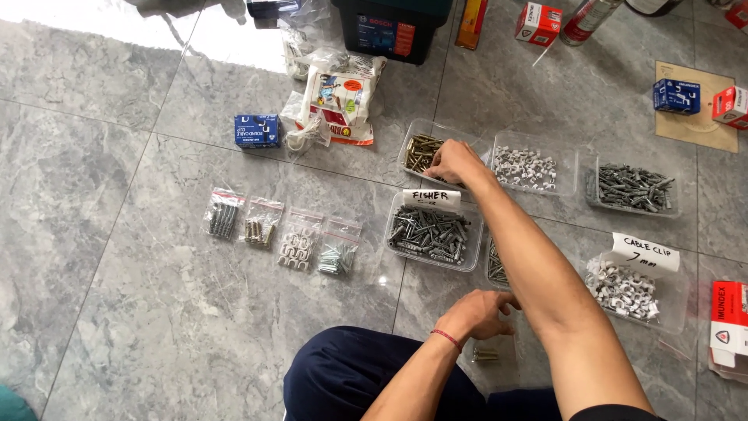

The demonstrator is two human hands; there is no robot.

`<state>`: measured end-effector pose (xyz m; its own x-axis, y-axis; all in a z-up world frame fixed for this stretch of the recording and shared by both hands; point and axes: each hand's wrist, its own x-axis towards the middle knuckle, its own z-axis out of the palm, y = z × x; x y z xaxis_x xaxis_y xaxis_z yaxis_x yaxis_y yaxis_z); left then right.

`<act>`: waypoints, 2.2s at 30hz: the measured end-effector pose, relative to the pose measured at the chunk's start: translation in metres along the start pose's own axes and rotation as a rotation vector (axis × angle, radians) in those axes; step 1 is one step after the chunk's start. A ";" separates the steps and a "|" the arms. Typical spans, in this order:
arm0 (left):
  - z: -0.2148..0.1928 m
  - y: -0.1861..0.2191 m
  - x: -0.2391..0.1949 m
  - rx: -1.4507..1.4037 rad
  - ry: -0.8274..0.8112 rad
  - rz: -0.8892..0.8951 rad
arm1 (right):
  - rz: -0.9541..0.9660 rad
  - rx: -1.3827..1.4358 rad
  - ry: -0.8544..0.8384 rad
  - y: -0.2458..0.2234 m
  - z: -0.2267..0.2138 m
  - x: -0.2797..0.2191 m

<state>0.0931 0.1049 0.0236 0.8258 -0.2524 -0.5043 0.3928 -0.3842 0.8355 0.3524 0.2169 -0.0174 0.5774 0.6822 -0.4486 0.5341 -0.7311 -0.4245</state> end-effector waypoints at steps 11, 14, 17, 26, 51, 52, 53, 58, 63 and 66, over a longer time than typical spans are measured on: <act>0.001 -0.003 0.001 -0.002 0.001 0.021 | 0.136 1.107 -0.151 0.012 -0.030 -0.017; 0.000 -0.002 0.001 -0.009 -0.003 0.021 | 0.124 1.260 -0.181 0.007 -0.041 -0.027; -0.002 0.000 -0.001 -0.013 -0.005 0.022 | 0.078 1.318 -0.200 0.005 -0.045 -0.033; 0.004 -0.009 0.009 -0.005 -0.003 0.025 | 0.053 1.397 -0.214 0.020 -0.039 -0.020; 0.010 -0.013 0.013 -0.001 0.017 0.007 | 0.043 -0.218 0.150 0.050 0.046 0.048; 0.007 -0.009 0.009 -0.001 0.016 0.008 | 0.045 -0.219 0.150 0.053 0.044 0.048; 0.003 -0.006 0.006 0.002 0.013 0.009 | 0.029 -0.204 0.138 0.055 0.042 0.049; -0.001 -0.005 0.005 0.010 -0.014 0.025 | -0.004 -0.066 0.089 0.040 0.006 0.022; 0.001 -0.005 0.006 0.010 -0.029 0.028 | -0.081 0.849 0.138 -0.016 -0.043 -0.061; -0.002 -0.003 0.002 0.002 -0.023 0.029 | -0.093 1.223 0.114 0.010 -0.035 -0.045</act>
<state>0.0949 0.1074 0.0206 0.8273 -0.2843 -0.4845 0.3677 -0.3781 0.8496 0.3533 0.1793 0.0261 0.6517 0.6819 -0.3322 -0.3183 -0.1516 -0.9358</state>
